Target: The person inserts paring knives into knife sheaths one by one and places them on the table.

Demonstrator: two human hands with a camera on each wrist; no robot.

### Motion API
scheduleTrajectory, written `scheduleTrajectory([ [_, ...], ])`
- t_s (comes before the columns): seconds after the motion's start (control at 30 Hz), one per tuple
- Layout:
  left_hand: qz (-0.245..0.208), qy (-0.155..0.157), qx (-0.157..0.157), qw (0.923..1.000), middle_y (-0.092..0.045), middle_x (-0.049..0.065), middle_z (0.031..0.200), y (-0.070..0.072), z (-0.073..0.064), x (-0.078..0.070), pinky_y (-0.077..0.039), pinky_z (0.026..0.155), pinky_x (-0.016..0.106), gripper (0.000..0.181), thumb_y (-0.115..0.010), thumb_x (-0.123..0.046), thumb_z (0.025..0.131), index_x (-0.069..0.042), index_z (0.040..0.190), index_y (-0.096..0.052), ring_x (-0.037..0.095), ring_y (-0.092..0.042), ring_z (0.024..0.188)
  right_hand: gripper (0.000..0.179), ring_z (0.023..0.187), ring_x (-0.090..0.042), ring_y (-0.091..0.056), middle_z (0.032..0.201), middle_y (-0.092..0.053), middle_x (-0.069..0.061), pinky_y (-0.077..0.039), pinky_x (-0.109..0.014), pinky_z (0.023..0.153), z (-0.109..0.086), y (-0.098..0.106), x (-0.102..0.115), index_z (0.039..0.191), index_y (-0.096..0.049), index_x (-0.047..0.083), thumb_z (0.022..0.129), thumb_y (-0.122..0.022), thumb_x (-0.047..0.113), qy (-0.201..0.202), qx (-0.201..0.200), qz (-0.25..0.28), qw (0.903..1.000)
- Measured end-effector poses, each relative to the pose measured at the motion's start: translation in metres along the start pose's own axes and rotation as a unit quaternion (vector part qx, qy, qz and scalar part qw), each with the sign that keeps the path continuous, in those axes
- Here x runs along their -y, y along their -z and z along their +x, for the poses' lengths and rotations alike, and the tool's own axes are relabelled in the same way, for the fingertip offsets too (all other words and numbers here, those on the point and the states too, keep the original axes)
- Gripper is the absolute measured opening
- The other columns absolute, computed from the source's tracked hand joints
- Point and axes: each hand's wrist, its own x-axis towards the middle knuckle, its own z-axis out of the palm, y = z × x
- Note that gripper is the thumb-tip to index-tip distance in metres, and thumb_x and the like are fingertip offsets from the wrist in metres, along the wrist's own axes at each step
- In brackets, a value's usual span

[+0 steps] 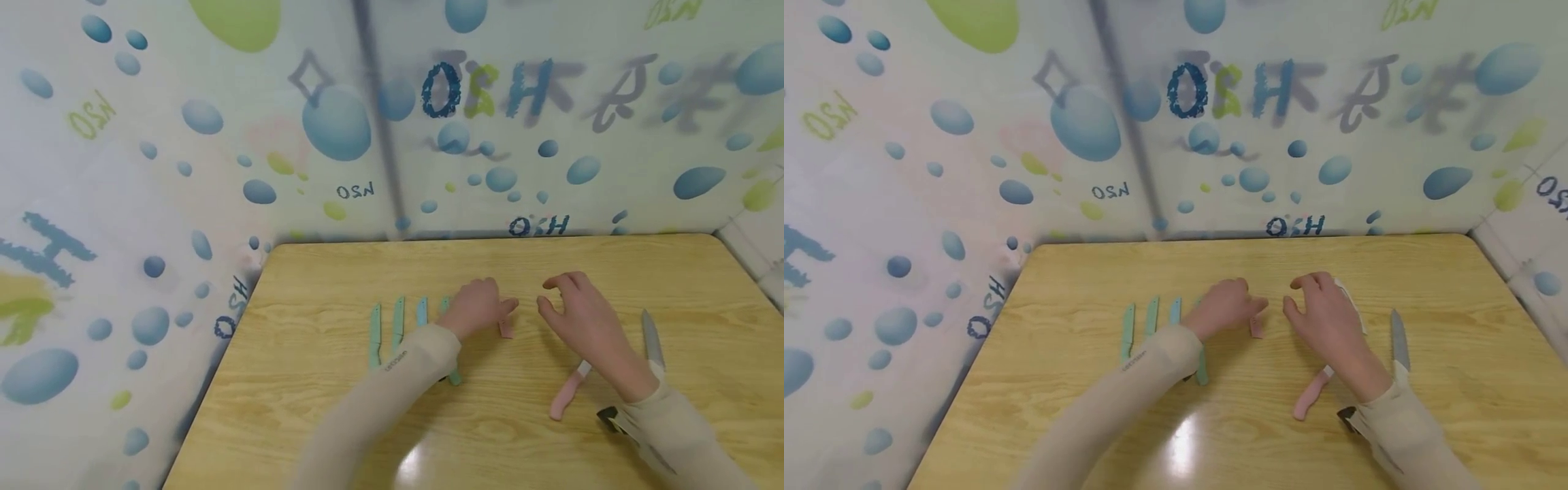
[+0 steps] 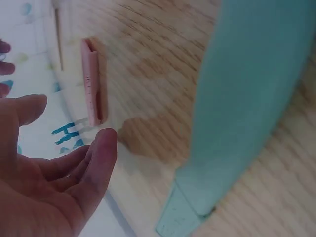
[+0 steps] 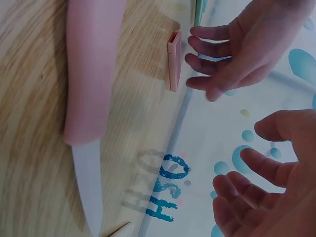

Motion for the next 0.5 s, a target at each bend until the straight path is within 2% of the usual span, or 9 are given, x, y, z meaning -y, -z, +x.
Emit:
scheduleTrajectory([
  [0.03, 0.004, 0.003, 0.005, 1.0000, -0.069, -0.006, 0.062, -0.002, 0.002, -0.002, -0.047, 0.054, 0.024, 0.055, -0.060, -0.045, 0.105, -0.017, 0.060, -0.075, 0.012, -0.058, 0.059, 0.031, 0.102, -0.046, -0.060, 0.127, -0.052, -0.033, -0.054, -0.062, 0.077, -0.001, 0.000, 0.000, 0.120, -0.063, -0.007, 0.100, -0.065, 0.016, 0.003, -0.005, -0.002, 1.0000],
  [0.1, 0.015, 0.016, 0.007, 0.9997, -0.067, -0.006, 0.061, -0.006, 0.005, -0.005, -0.047, 0.053, 0.024, 0.055, -0.063, -0.047, 0.103, -0.018, 0.057, -0.073, 0.013, -0.058, 0.059, 0.030, 0.099, -0.045, -0.060, 0.127, -0.052, -0.033, -0.054, -0.060, 0.074, -0.001, 0.000, -0.001, 0.119, -0.063, -0.007, 0.100, -0.065, 0.016, 0.006, -0.010, -0.004, 0.9999],
  [0.17, 0.030, 0.027, 0.005, 0.9992, -0.065, -0.005, 0.061, -0.009, 0.007, -0.008, -0.048, 0.054, 0.024, 0.051, -0.064, -0.049, 0.101, -0.014, 0.066, -0.072, 0.013, -0.058, 0.060, 0.030, 0.095, -0.043, -0.060, 0.126, -0.053, -0.033, -0.054, -0.058, 0.071, -0.002, 0.000, -0.002, 0.119, -0.063, -0.007, 0.099, -0.066, 0.016, 0.007, -0.013, -0.005, 0.9999],
  [0.33, 0.058, 0.042, -0.004, 0.9974, -0.065, -0.004, 0.068, -0.016, 0.010, -0.010, -0.053, 0.063, 0.025, 0.037, -0.068, -0.048, 0.099, -0.011, 0.098, -0.064, 0.014, -0.061, 0.067, 0.032, 0.093, -0.042, -0.060, 0.128, -0.052, -0.033, -0.054, -0.057, 0.069, -0.003, 0.000, -0.003, 0.121, -0.063, -0.007, 0.100, -0.065, 0.017, 0.001, -0.003, -0.001, 1.0000],
  [0.43, 0.070, 0.044, -0.009, 0.9965, -0.063, 0.000, 0.083, -0.018, 0.011, -0.010, -0.052, 0.063, 0.026, 0.034, -0.072, -0.042, 0.097, -0.010, 0.105, -0.061, 0.016, -0.059, 0.070, 0.033, 0.095, -0.043, -0.060, 0.129, -0.051, -0.033, -0.054, -0.058, 0.070, -0.004, -0.001, -0.005, 0.123, -0.063, -0.007, 0.101, -0.064, 0.017, -0.004, 0.005, 0.003, 1.0000],
  [0.5, 0.077, 0.041, -0.012, 0.9961, -0.059, 0.003, 0.090, -0.019, 0.010, -0.009, -0.050, 0.060, 0.026, 0.031, -0.073, -0.036, 0.097, -0.010, 0.105, -0.059, 0.016, -0.057, 0.070, 0.032, 0.094, -0.042, -0.060, 0.129, -0.051, -0.033, -0.054, -0.058, 0.069, -0.005, -0.001, -0.006, 0.123, -0.063, -0.006, 0.101, -0.064, 0.017, -0.004, 0.005, 0.005, 1.0000],
])
